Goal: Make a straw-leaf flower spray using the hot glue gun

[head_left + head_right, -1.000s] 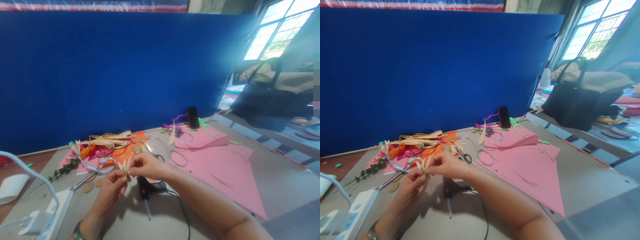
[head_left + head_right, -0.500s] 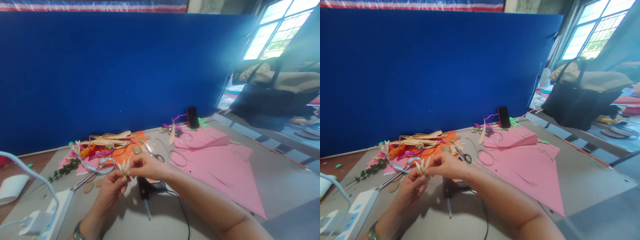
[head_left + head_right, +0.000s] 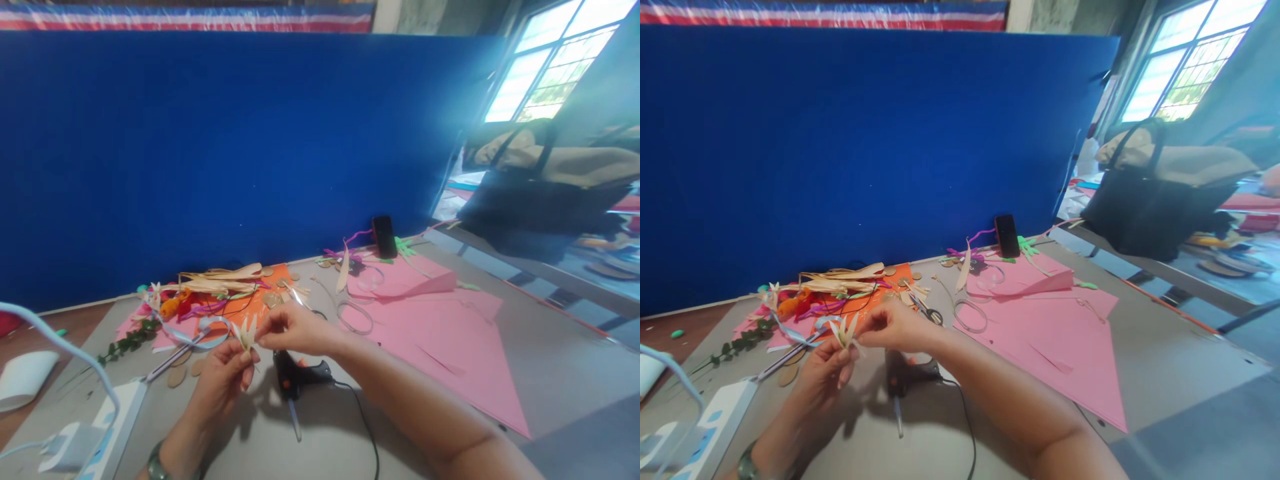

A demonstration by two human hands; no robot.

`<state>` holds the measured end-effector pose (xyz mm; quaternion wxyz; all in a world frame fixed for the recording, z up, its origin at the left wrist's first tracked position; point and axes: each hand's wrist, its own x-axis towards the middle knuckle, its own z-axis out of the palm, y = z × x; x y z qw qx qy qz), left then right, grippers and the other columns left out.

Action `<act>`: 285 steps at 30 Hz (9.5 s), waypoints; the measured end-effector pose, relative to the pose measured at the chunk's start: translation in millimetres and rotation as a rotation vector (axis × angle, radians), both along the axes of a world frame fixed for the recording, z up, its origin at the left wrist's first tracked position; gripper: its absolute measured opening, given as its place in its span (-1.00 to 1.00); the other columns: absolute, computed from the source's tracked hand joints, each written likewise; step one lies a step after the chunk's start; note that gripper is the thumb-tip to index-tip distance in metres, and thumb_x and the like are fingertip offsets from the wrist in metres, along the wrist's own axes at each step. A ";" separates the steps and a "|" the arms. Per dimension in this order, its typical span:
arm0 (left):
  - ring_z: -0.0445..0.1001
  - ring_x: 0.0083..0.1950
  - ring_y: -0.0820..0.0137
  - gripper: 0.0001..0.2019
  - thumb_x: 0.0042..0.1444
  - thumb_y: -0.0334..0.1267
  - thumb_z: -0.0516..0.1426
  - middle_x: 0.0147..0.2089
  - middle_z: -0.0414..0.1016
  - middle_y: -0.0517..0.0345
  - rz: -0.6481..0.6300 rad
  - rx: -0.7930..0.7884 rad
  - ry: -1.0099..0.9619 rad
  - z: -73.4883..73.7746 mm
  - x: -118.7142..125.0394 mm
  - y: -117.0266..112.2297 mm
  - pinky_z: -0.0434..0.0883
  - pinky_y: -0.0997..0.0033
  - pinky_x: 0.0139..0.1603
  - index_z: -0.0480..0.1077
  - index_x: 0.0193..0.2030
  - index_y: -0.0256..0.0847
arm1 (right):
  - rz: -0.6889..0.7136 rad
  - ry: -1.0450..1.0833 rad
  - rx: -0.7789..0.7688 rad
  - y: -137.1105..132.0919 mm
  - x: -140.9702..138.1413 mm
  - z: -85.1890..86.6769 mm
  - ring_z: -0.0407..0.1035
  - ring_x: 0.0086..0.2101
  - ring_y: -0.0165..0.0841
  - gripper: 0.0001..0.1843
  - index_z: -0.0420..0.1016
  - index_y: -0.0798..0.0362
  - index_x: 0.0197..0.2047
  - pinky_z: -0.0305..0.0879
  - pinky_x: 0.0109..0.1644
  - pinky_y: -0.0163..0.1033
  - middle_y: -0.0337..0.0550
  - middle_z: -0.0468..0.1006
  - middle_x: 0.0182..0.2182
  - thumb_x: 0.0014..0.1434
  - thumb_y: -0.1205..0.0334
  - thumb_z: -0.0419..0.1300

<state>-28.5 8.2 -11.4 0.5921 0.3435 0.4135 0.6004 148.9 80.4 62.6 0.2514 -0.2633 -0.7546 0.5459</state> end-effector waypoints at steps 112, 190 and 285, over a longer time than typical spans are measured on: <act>0.21 -0.68 0.68 -0.80 -0.07 -0.23 0.35 -0.46 0.57 0.10 -0.121 -0.114 -0.040 -13.7 17.1 4.2 -0.02 0.62 -0.68 0.48 -0.44 -0.33 | -0.219 -0.381 0.017 -57.0 52.7 -6.2 0.20 -0.61 -0.46 -0.60 0.25 0.05 -0.57 0.13 -0.50 -0.35 -0.29 0.28 -0.68 0.26 0.07 -0.03; 0.20 -0.66 0.66 -0.80 -0.07 -0.21 0.34 -0.44 0.58 0.07 -0.109 -0.091 -0.019 -12.9 18.3 3.9 -0.01 0.60 -0.67 0.51 -0.44 -0.33 | -0.211 -0.308 0.018 -53.4 53.6 -27.3 0.17 -0.63 -0.46 -0.60 0.19 0.03 -0.53 0.11 -0.52 -0.34 -0.33 0.24 -0.68 0.29 0.02 0.00; 0.20 -0.70 0.60 -0.79 -0.04 -0.16 0.34 -0.71 0.37 0.32 0.013 -0.009 0.129 -14.7 19.9 -5.5 0.11 0.62 -0.67 0.46 -0.42 -0.24 | -0.419 0.117 -0.300 -42.0 1.9 -24.1 0.23 -0.53 -0.49 -0.83 0.47 0.10 -0.49 0.10 -0.49 -0.41 -0.31 0.43 -0.59 0.04 0.19 0.25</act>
